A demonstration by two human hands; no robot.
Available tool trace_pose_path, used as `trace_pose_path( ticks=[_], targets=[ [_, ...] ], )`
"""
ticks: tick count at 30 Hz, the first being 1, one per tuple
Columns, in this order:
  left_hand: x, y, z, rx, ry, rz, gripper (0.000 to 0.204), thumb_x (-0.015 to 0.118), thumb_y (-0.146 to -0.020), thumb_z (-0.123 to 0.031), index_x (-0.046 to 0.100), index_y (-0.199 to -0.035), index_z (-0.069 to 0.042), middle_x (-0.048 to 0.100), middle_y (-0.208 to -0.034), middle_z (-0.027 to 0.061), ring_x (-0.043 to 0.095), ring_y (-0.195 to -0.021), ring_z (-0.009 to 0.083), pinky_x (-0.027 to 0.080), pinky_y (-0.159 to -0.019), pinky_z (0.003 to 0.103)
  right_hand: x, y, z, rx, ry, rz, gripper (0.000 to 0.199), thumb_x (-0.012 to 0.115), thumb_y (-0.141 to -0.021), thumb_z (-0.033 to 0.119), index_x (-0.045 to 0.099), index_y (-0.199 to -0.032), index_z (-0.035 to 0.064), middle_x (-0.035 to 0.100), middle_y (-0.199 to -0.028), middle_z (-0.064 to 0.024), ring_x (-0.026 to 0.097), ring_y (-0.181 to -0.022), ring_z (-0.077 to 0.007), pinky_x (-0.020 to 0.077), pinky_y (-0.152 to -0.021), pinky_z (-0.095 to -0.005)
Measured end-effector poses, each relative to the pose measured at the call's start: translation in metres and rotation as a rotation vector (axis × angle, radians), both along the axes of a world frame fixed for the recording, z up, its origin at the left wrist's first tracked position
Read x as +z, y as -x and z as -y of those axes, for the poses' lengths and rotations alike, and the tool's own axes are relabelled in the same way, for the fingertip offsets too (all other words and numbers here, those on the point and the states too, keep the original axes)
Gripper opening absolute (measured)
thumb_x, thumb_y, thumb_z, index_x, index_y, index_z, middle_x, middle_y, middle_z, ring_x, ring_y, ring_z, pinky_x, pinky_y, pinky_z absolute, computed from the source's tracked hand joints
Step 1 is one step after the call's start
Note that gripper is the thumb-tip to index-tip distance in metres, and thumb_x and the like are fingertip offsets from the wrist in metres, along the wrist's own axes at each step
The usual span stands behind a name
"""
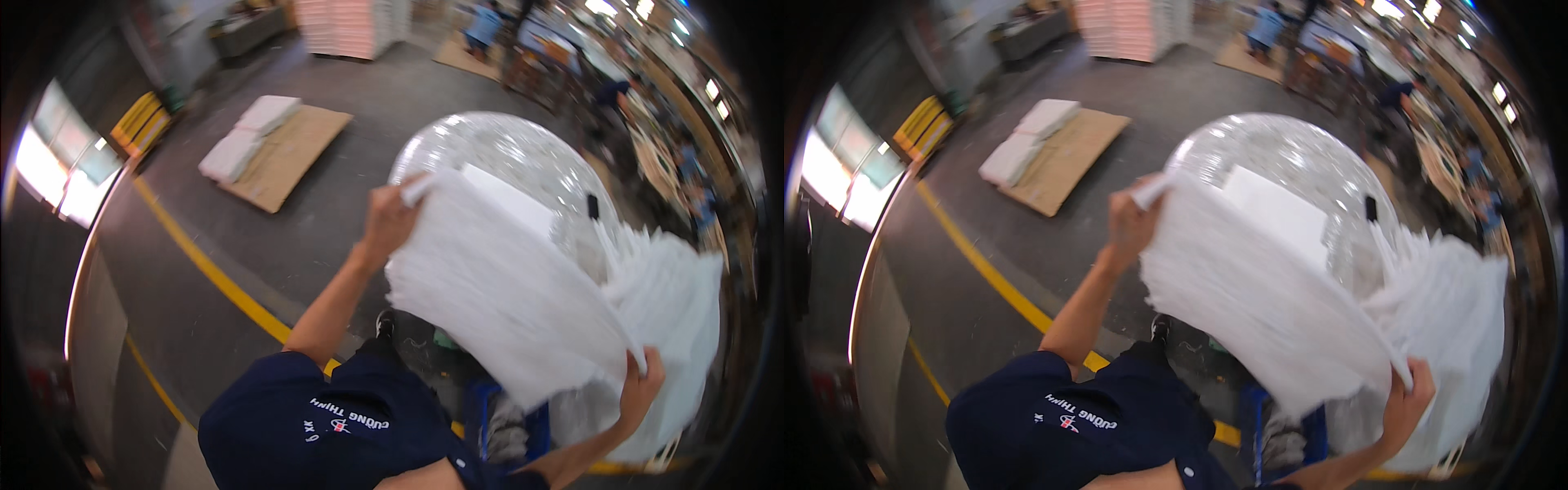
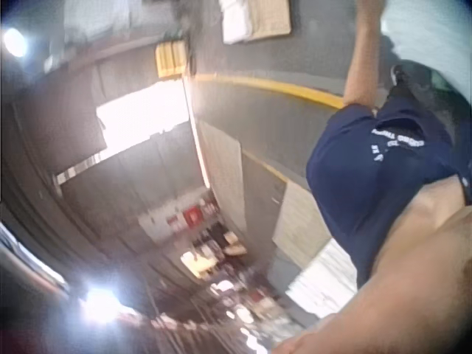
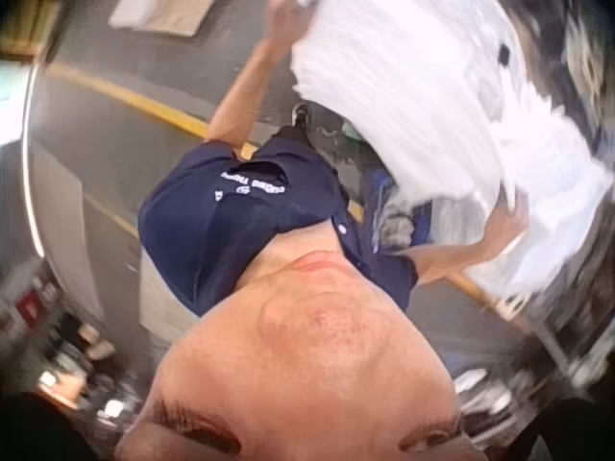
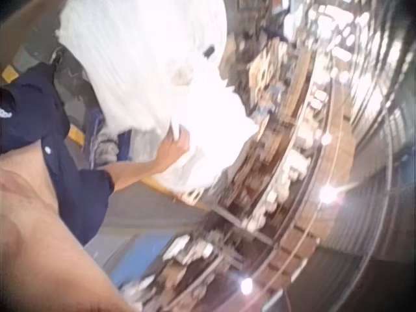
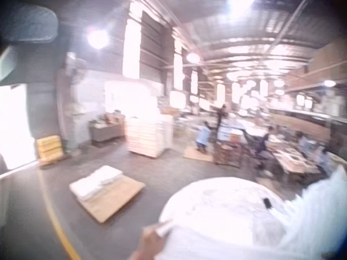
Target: The person repeatedly picks up white foam cushions and inserts them into white fabric covers. They smooth the covers over the foam and place the finished items onto a stack on a cardboard sheet. The process involves handling foam, fabric covers, and the assembled cushions.
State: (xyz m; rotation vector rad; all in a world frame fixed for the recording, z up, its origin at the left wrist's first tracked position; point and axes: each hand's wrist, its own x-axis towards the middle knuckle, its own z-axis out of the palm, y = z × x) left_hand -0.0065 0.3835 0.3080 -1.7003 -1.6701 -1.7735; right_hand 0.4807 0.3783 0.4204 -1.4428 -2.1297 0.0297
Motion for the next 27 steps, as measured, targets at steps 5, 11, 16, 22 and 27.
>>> trace_pose_path(
  ticks=[5, 11, 16, 22, 27],
  targets=[
    [0.013, 0.058, -0.058, -0.312, 0.170, 0.332, 0.014, 0.064, -0.093, -0.009, 0.069, -0.096, 0.004, 0.065, -0.074, -0.0003, 0.051, -0.062, 0.0029, 0.041, -0.053, 0.022, 0.023, 0.054, -0.040, 0.098, 0.047, -0.118, 0.009, 0.064, -0.085, 0.004, 0.058, -0.087, -0.0023, 0.054, -0.072, -0.0079, 0.050, -0.066, -0.0202, 0.0387, -0.063, -0.0269],
    [-0.017, 0.126, -0.059, -0.765, 0.573, 0.611, 0.010, 0.067, -0.086, -0.005, 0.069, -0.093, 0.002, 0.067, -0.088, 0.0017, 0.059, -0.081, 0.0077, 0.048, -0.069, 0.024, -0.005, 0.019, -0.058, -0.003, 0.344, -0.452, 0.010, 0.069, -0.085, 0.008, 0.062, -0.083, 0.0006, 0.058, -0.077, 0.0024, 0.049, -0.071, -0.0071, 0.0371, -0.063, -0.0222],
    [-0.001, 0.141, -0.141, -0.685, 0.821, 0.306, 0.009, 0.069, -0.082, -0.006, 0.066, -0.088, 0.000, 0.062, -0.081, -0.0010, 0.057, -0.077, 0.0088, 0.046, -0.070, 0.026, -0.040, -0.004, -0.154, -0.183, 0.537, -0.489, 0.024, 0.074, -0.084, 0.014, 0.065, -0.102, 0.0006, 0.064, -0.098, -0.0060, 0.062, -0.088, -0.0134, 0.0513, -0.077, -0.0297],
    [-0.072, 0.128, -0.350, -0.730, 0.842, 0.437, 0.044, 0.067, -0.091, -0.024, 0.057, -0.122, 0.007, 0.065, -0.106, 0.0095, 0.062, -0.096, 0.0157, 0.049, -0.087, 0.030, -0.099, 0.050, -0.400, 0.059, 0.464, 0.176, 0.045, 0.067, -0.088, 0.027, 0.059, -0.126, 0.0035, 0.060, -0.125, -0.0184, 0.058, -0.114, -0.0296, 0.0439, -0.098, -0.0389],
    [-0.151, 0.138, -0.352, -0.107, 0.821, 0.179, 0.072, 0.066, -0.089, -0.030, 0.033, -0.142, 0.004, 0.041, -0.142, 0.0258, 0.047, -0.127, 0.0328, 0.038, -0.106, 0.042, -0.210, 0.109, -0.443, -0.134, 0.117, -0.243, 0.052, 0.069, -0.087, 0.031, 0.055, -0.127, 0.0005, 0.060, -0.121, -0.0221, 0.057, -0.116, -0.0332, 0.0443, -0.098, -0.0406]
  ],
)
